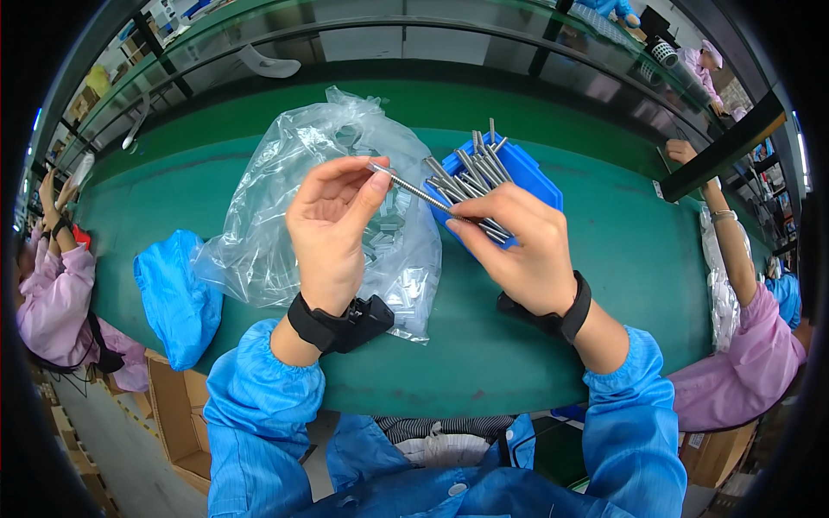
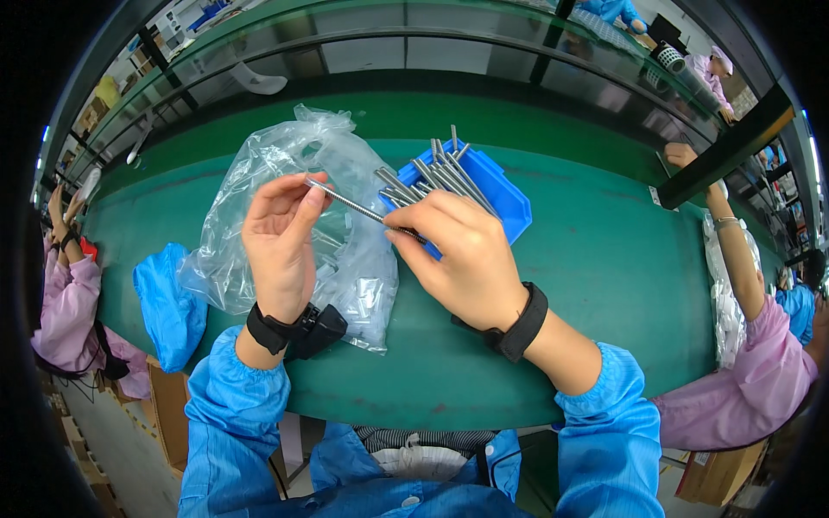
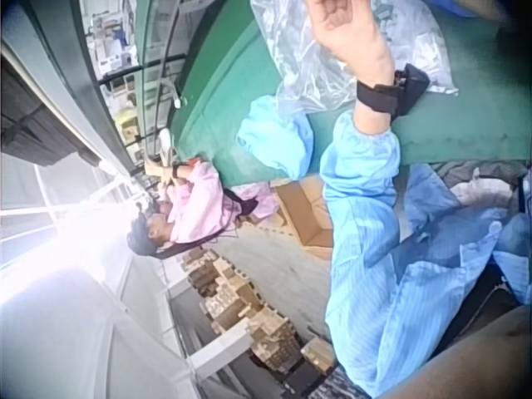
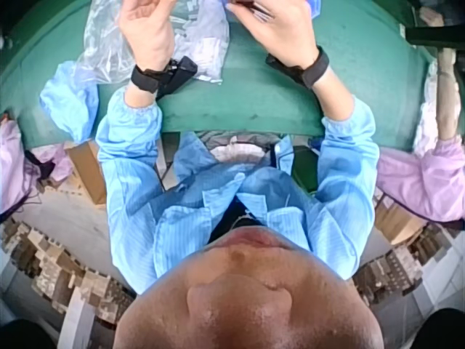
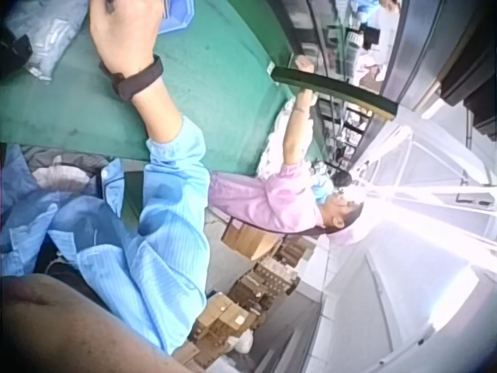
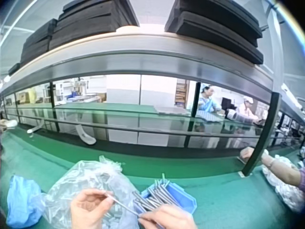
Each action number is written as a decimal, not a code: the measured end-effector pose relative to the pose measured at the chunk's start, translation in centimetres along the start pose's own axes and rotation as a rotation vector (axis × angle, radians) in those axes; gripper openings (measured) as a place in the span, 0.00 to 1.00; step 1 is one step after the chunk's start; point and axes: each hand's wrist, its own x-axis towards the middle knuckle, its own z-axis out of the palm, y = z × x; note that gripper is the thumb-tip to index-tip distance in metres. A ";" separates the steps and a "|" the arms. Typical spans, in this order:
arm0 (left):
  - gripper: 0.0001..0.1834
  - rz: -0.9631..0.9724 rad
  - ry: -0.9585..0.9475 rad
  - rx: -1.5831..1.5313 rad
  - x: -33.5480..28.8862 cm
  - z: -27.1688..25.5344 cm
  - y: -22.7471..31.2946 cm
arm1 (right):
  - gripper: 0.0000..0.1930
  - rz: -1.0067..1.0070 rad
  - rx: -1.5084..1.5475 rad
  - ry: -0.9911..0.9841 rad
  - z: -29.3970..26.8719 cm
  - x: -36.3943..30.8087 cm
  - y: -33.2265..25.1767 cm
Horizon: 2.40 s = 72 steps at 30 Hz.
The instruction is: Inspecting and sorting metal pins on an industrial assembly line.
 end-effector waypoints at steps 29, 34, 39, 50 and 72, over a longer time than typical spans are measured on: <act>0.11 -0.139 -0.153 0.203 2.1 -1.2 0.8 | 0.18 0.679 0.832 -0.292 -0.9 0.6 -0.2; 0.07 -0.246 -0.466 0.735 2.9 -3.5 0.5 | 0.15 0.551 0.873 -0.229 -3.2 1.8 -0.1; 0.09 -0.135 -0.632 1.065 1.8 -3.5 -0.7 | 0.12 0.444 0.755 -0.141 -4.3 2.2 -1.1; 0.06 -0.043 -0.623 0.929 2.3 -2.9 0.3 | 0.11 -0.079 0.064 0.003 -4.2 1.9 -0.5; 0.07 -0.063 -0.603 0.386 1.6 -1.0 2.9 | 0.07 -0.153 -0.150 -0.171 -2.4 0.7 -0.3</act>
